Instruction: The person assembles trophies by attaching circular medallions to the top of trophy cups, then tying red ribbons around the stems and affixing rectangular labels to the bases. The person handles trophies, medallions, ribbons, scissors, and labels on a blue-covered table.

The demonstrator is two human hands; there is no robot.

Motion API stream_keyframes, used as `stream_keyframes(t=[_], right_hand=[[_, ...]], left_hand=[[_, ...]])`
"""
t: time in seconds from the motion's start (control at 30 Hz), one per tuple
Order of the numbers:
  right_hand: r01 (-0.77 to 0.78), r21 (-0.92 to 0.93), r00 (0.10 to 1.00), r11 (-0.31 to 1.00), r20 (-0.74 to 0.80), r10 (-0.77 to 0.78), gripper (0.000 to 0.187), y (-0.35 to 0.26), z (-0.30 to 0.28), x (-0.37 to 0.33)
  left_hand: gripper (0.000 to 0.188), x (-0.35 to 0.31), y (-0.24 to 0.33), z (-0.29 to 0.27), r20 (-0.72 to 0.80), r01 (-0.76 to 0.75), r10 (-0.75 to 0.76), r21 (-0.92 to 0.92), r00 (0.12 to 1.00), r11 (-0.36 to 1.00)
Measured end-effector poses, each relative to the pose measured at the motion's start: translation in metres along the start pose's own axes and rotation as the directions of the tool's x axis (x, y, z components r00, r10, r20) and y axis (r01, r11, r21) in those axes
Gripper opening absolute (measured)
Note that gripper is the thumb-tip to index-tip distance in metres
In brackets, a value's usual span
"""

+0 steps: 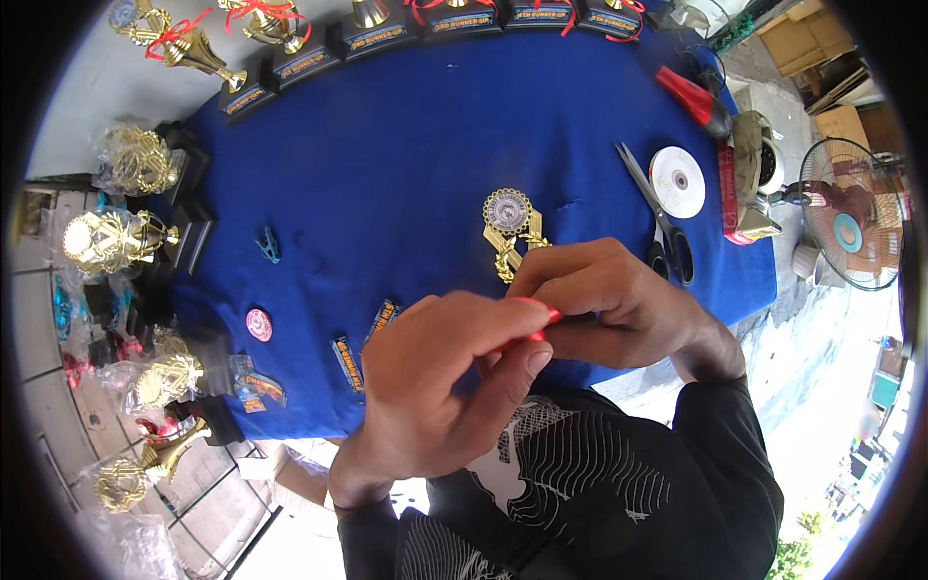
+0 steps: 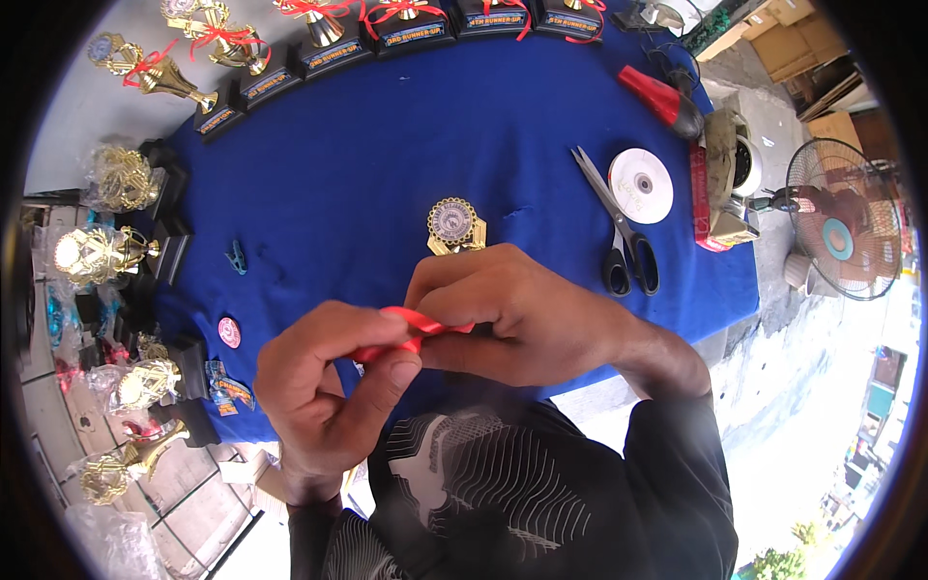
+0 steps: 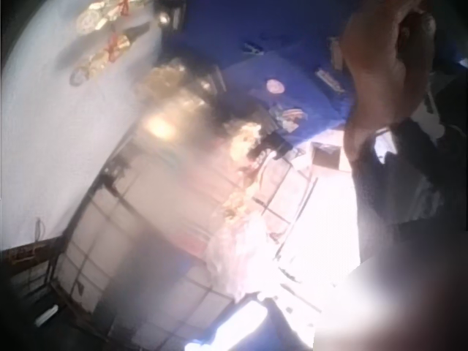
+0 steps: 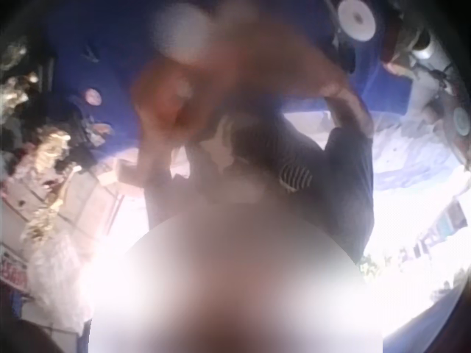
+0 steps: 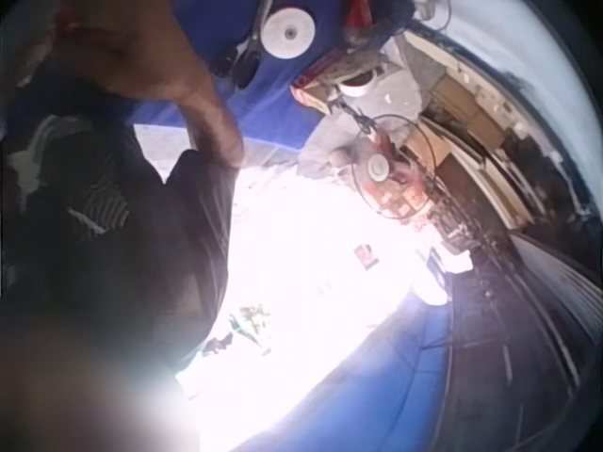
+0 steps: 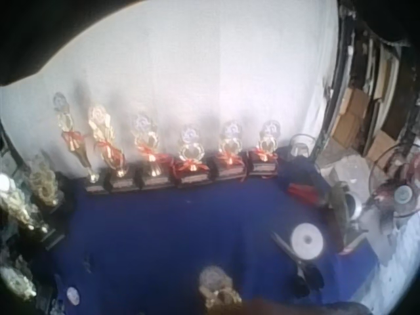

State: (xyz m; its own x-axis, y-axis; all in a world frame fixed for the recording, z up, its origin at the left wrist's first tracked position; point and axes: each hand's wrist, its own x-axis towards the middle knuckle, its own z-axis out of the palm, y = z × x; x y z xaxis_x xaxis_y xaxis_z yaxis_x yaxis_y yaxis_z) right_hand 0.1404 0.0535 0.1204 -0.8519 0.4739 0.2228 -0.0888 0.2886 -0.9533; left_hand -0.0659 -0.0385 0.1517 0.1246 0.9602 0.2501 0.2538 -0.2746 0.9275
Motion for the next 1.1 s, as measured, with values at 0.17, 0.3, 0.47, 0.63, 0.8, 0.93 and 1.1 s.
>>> stream_keyframes(t=[0.17, 0.3, 0.47, 0.63, 0.8, 0.93, 1.1], right_hand=[[0.039, 0.046, 0.986, 0.998, -0.162, -0.031, 0.008, 0.000, -0.003, 0.001], [0.025, 0.008, 0.984, 1.000, -0.177, -0.023, 0.007, -0.003, -0.007, 0.000], [0.042, 0.047, 0.983, 0.998, -0.179, -0.033, 0.008, 0.000, -0.010, 0.003], [-0.125, 0.290, 0.955, 0.949, -0.225, 0.194, 0.009, -0.001, -0.007, 0.000], [-0.111, 0.329, 0.963, 0.938, -0.196, 0.183, 0.011, 0.003, -0.007, -0.003], [-0.063, 0.283, 0.972, 0.957, -0.200, 0.123, 0.012, 0.008, -0.008, -0.002], [-0.057, 0.268, 0.951, 0.962, -0.277, 0.134, 0.014, 0.008, -0.006, -0.004]], left_hand=[[0.042, 0.007, -0.026, 0.012, 0.068, 0.227, -0.217, -0.382, 0.974, 0.896], [0.044, 0.009, -0.051, 0.016, 0.199, 0.286, -0.205, -0.647, 0.958, 0.707], [0.029, -0.003, -0.062, 0.020, 0.134, 0.268, -0.236, -0.601, 0.962, 0.753], [0.024, 0.002, -0.071, 0.015, 0.008, 0.045, -0.046, -0.444, 0.999, 0.895], [0.029, 0.006, -0.057, 0.028, -0.151, 0.055, -0.169, -0.565, 0.974, 0.823], [0.025, 0.012, -0.062, 0.023, -0.098, -0.061, 0.030, -0.323, 0.995, 0.944], [0.011, 0.004, -0.069, 0.029, -0.102, -0.023, -0.014, -0.353, 0.995, 0.935]])
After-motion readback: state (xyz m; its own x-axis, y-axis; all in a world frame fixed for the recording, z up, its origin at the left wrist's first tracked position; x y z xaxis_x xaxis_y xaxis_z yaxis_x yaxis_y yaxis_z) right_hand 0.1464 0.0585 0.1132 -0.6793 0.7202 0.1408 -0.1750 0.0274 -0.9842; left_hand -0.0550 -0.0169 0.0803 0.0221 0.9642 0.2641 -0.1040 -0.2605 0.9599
